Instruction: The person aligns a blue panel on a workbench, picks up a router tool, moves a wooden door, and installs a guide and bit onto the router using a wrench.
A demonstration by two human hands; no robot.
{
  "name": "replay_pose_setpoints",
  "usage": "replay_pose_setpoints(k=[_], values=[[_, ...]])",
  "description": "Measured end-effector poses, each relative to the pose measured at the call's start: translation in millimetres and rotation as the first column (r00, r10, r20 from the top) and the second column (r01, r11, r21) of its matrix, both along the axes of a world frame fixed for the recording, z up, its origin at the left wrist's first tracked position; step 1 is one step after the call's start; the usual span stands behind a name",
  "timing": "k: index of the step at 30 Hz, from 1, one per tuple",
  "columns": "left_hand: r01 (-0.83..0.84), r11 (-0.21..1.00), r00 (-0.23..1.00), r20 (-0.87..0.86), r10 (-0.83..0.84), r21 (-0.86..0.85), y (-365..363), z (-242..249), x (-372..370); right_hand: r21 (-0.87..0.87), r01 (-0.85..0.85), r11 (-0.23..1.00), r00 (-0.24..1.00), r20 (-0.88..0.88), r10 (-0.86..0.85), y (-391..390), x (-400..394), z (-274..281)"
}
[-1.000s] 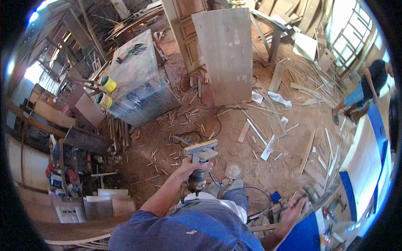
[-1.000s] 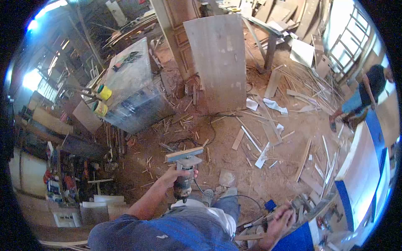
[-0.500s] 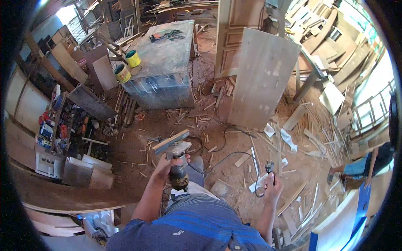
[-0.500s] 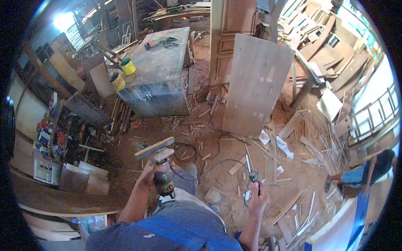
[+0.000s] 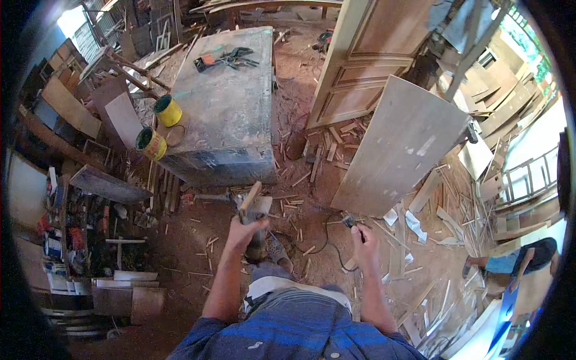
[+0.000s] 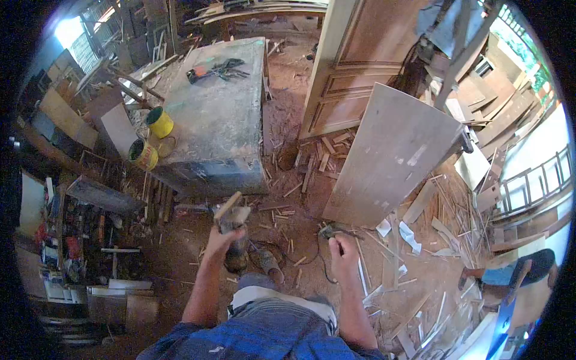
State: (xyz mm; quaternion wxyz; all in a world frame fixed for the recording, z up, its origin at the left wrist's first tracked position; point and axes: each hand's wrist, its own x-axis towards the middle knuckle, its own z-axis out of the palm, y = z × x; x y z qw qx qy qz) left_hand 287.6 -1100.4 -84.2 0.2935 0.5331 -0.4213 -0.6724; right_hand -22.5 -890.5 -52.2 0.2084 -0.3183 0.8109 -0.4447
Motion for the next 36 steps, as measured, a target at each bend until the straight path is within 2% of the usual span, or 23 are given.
replay_pose_setpoints(k=[2,5,6,9,10,12,13,14,16,18,19,21,22,25,27,28,30,32,33,34,36], values=[[0.017,0.998,0.990,0.142,-0.008,-0.062,-55,9,-10,0.068,0.016,0.998,1.000,-0.001,-0.016,-36,-12,-6],[-0.049,0.993,0.997,0.061,0.056,-0.105,-135,-8,-21,0.129,0.053,0.990,0.999,0.003,-0.054,-84,-37,-16],[-0.051,0.996,0.993,0.104,0.059,-0.079,-156,1,-27,0.149,0.064,0.987,0.998,0.006,-0.065,-95,-46,-19],[-0.131,0.990,0.988,0.074,0.134,-0.054,-220,-17,-38,0.237,0.092,0.967,0.996,-0.024,-0.089,-140,-75,-20],[-0.199,0.980,0.958,0.208,0.198,-0.018,-241,-22,-47,0.250,0.080,0.965,0.997,-0.025,-0.077,-158,-84,-24],[-0.227,0.972,0.963,0.131,0.234,-0.066,-278,-44,-55,0.273,0.055,0.960,0.998,-0.030,-0.048,-200,-107,-33],[-0.248,0.964,0.963,0.088,0.256,-0.091,-295,-32,-72,0.285,0.031,0.958,0.998,-0.054,-0.016,-224,-119,-42],[-0.298,0.951,0.905,0.292,0.309,-0.081,-307,-19,-86,0.296,0.003,0.955,0.997,-0.077,0.021,-252,-130,-56],[-0.295,0.941,0.864,0.375,0.336,-0.165,-349,-54,-98,0.298,-0.085,0.951,0.990,-0.085,0.115,-312,-155,-97],[-0.267,0.935,0.823,0.449,0.346,-0.231,-394,-113,-99,0.390,-0.145,0.909,0.985,-0.034,0.172,-383,-185,-138],[-0.237,0.952,0.782,0.543,0.305,-0.193,-417,-111,-113,0.445,-0.167,0.880,0.983,0.009,0.182,-410,-194,-164],[-0.192,0.979,0.674,0.715,0.186,-0.073,-446,-97,-142,0.413,-0.185,0.892,0.975,-0.037,0.220,-440,-214,-242],[-0.228,0.964,0.639,0.726,0.255,-0.137,-458,-127,-143,0.391,-0.203,0.898,0.966,-0.071,0.249,-461,-229,-274],[-0.202,0.968,0.634,0.733,0.247,-0.151,-482,-184,-146,0.544,-0.209,0.813,0.964,-0.028,0.266,-508,-244,-340],[-0.158,0.951,0.489,0.815,0.310,-0.267,-485,-198,-154,0.630,-0.209,0.748,0.964,0.003,0.266,-550,-255,-396],[-0.104,0.950,0.407,0.859,0.311,-0.294,-498,-218,-163,0.688,-0.207,0.696,0.967,0.039,0.250,-568,-258,-453],[-0.196,0.964,0.549,0.795,0.258,-0.178,-509,-207,-173,0.679,-0.203,0.705,0.948,-0.042,0.314,-587,-271,-540],[-0.227,0.957,0.376,0.890,0.258,-0.181,-484,-242,-136,0.821,-0.190,0.538,0.960,0.041,0.277,-626,-284,-599],[-0.197,0.977,0.279,0.951,0.137,-0.083,-482,-236,-136,0.805,-0.192,0.562,0.951,0.011,0.310,-631,-298,-657],[-0.182,0.981,0.232,0.967,0.109,-0.067,-479,-245,-132,0.786,-0.195,0.587,0.939,-0.022,0.343,-623,-318,-736],[-0.177,0.983,0.170,0.983,0.072,-0.041,-471,-258,-124,0.780,-0.201,0.592,0.937,-0.024,0.349,-640,-332,-815]])
